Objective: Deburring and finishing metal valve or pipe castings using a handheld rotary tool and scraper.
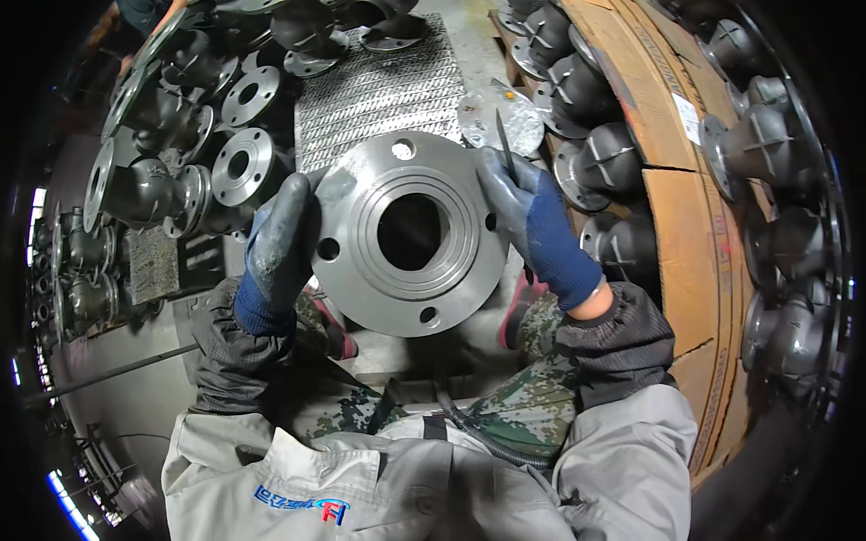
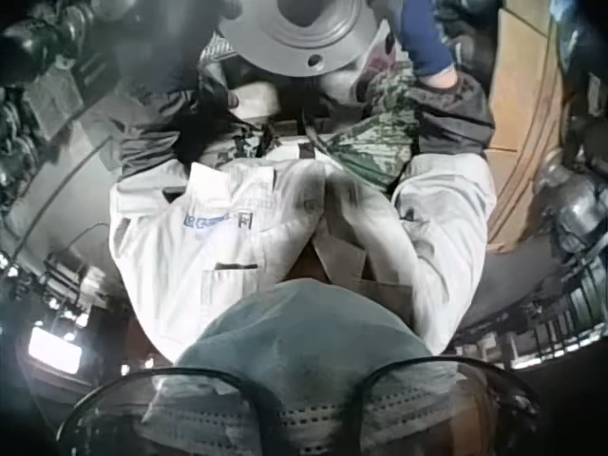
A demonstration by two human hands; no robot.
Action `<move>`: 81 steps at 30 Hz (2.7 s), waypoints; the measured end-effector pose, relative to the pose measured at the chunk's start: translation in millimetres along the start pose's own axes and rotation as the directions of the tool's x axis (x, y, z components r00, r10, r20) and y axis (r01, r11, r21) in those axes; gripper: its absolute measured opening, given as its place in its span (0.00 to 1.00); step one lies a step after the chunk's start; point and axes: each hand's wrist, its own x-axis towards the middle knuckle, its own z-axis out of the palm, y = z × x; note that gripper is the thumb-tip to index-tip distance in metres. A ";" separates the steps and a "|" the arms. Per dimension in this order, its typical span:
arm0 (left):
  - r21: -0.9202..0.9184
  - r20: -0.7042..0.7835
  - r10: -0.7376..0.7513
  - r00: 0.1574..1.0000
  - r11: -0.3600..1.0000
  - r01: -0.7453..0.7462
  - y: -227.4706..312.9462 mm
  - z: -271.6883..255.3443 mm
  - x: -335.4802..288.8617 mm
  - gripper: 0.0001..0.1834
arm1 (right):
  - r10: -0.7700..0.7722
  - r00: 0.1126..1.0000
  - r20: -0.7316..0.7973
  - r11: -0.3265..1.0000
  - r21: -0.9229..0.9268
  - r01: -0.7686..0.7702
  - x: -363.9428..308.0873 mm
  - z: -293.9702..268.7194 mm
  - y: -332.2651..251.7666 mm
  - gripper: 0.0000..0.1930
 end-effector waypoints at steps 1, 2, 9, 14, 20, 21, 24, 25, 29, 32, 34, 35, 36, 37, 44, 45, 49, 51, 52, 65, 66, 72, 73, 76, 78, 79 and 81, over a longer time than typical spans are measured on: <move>-0.086 0.026 -0.009 1.000 0.996 0.011 -4.2 5.8 0.8 0.28 | -0.053 0.996 -0.066 0.997 0.053 0.056 -0.7 3.8 4.8 0.15; -0.038 0.029 0.148 0.989 0.988 -0.147 -5.1 12.3 1.6 0.28 | -0.040 0.997 -0.060 0.999 0.013 0.041 -2.6 0.9 4.6 0.14; -0.010 0.237 0.016 0.971 1.000 -0.014 11.3 18.1 -5.2 0.28 | -0.011 0.996 -0.086 0.999 -0.034 0.008 -8.8 -9.6 9.4 0.13; -0.008 0.204 0.041 0.978 0.999 -0.040 4.4 19.0 -5.8 0.32 | -0.015 0.998 -0.069 1.000 0.004 0.016 -5.3 -11.2 8.6 0.13; -0.005 0.233 -0.001 0.972 1.000 0.002 10.6 4.0 -11.4 0.33 | -0.146 0.989 -0.003 0.984 -0.099 0.145 -16.3 -7.9 0.6 0.13; 0.028 0.256 -0.051 0.965 0.999 0.045 13.1 -1.5 -11.4 0.33 | -0.123 0.992 0.029 0.982 -0.138 0.126 -21.6 -5.9 -2.9 0.14; -0.007 0.270 0.166 0.948 0.985 -0.170 -8.0 -23.3 -4.2 0.36 | -0.054 0.988 0.144 0.975 -0.205 0.083 -37.1 0.5 -14.6 0.15; 0.001 0.306 0.285 0.908 0.954 -0.300 -9.6 -29.8 2.7 0.37 | -0.158 0.973 0.169 0.960 -0.205 0.191 -41.4 2.5 -9.2 0.15; 0.148 0.100 0.157 0.982 0.974 -0.171 -4.9 -36.3 25.3 0.28 | -0.162 0.939 0.305 0.965 -0.152 0.216 -45.5 14.4 14.7 0.14; 0.657 0.022 0.244 0.970 0.727 -0.198 11.5 -15.6 31.6 0.30 | 0.144 0.944 0.296 0.988 0.015 -0.156 -53.5 29.8 -13.4 0.14; 0.859 0.011 0.301 0.954 0.485 -0.164 10.9 6.7 35.5 0.34 | 0.156 0.927 0.342 0.988 -0.071 -0.140 -48.0 5.0 3.4 0.16; 0.846 0.021 0.239 0.971 0.514 -0.145 25.1 13.6 27.5 0.35 | 0.130 0.932 0.338 0.979 -0.190 -0.068 -51.2 1.9 3.6 0.17; 0.800 0.067 0.213 0.975 0.572 -0.180 23.1 11.5 31.1 0.34 | 0.053 0.966 0.253 0.994 0.084 -0.077 -58.7 1.8 2.8 0.20; 0.749 0.116 0.189 0.975 0.628 -0.211 19.4 3.4 38.5 0.34 | 0.017 0.968 0.250 0.998 0.060 -0.033 -61.2 -7.3 -7.8 0.28; 0.334 0.428 0.256 0.867 0.846 -0.415 2.9 -12.4 67.3 0.36 | -0.060 0.988 0.143 0.960 -0.263 0.097 -46.2 -14.6 -33.6 0.22; 0.275 0.511 0.277 0.814 0.844 -0.460 2.0 -13.8 70.7 0.36 | -0.057 0.988 0.143 0.960 -0.264 0.094 -44.2 -15.3 -32.3 0.22; 0.389 0.554 0.301 0.776 0.731 -0.561 6.7 -15.0 75.2 0.36 | -0.341 0.924 0.171 0.774 -0.506 0.380 -36.5 -12.2 -35.6 0.15; 0.402 0.561 0.312 0.767 0.707 -0.582 6.3 -15.7 77.7 0.36 | -0.423 0.879 0.219 0.680 -0.565 0.468 -34.3 -11.5 -37.4 0.14; 0.395 0.567 0.323 0.757 0.700 -0.595 4.6 -16.1 80.3 0.36 | -0.415 0.885 0.212 0.696 -0.552 0.459 -33.2 -9.6 -37.9 0.14; 0.449 0.533 0.360 0.766 0.647 -0.617 5.9 -14.6 78.2 0.37 | -0.366 0.878 0.309 0.471 -0.752 0.461 -25.9 -6.6 -48.5 0.17; 0.414 0.536 0.380 0.754 0.660 -0.627 3.7 -14.6 79.1 0.37 | -0.377 0.866 0.328 0.455 -0.749 0.482 -26.6 -7.6 -48.4 0.16; 0.410 0.546 0.387 0.743 0.650 -0.640 3.3 -14.5 80.1 0.38 | -0.463 0.725 0.510 -0.013 -0.822 0.570 -36.5 -5.2 -54.6 0.23; 0.437 0.554 0.366 0.748 0.637 -0.635 6.0 -13.7 79.1 0.37 | -0.417 0.750 0.513 -0.040 -0.835 0.549 -37.7 -4.3 -56.9 0.24; 0.452 0.533 0.325 0.781 0.671 -0.588 9.1 -14.5 76.9 0.38 | -0.429 0.747 0.508 -0.046 -0.838 0.543 -33.7 -5.4 -57.0 0.20; 0.435 0.533 0.359 0.766 0.661 -0.612 8.1 -13.9 77.1 0.38 | -0.453 0.731 0.510 0.004 -0.819 0.574 -28.5 -6.0 -63.1 0.16; 0.418 0.532 0.390 0.752 0.651 -0.634 7.3 -13.6 77.3 0.37 | -0.455 0.730 0.510 0.002 -0.820 0.573 -29.2 -5.6 -68.1 0.16; 0.398 0.533 0.381 0.755 0.675 -0.621 3.9 -14.0 78.9 0.37 | -0.365 0.791 0.492 0.138 -0.811 0.568 -28.1 -3.9 -71.6 0.22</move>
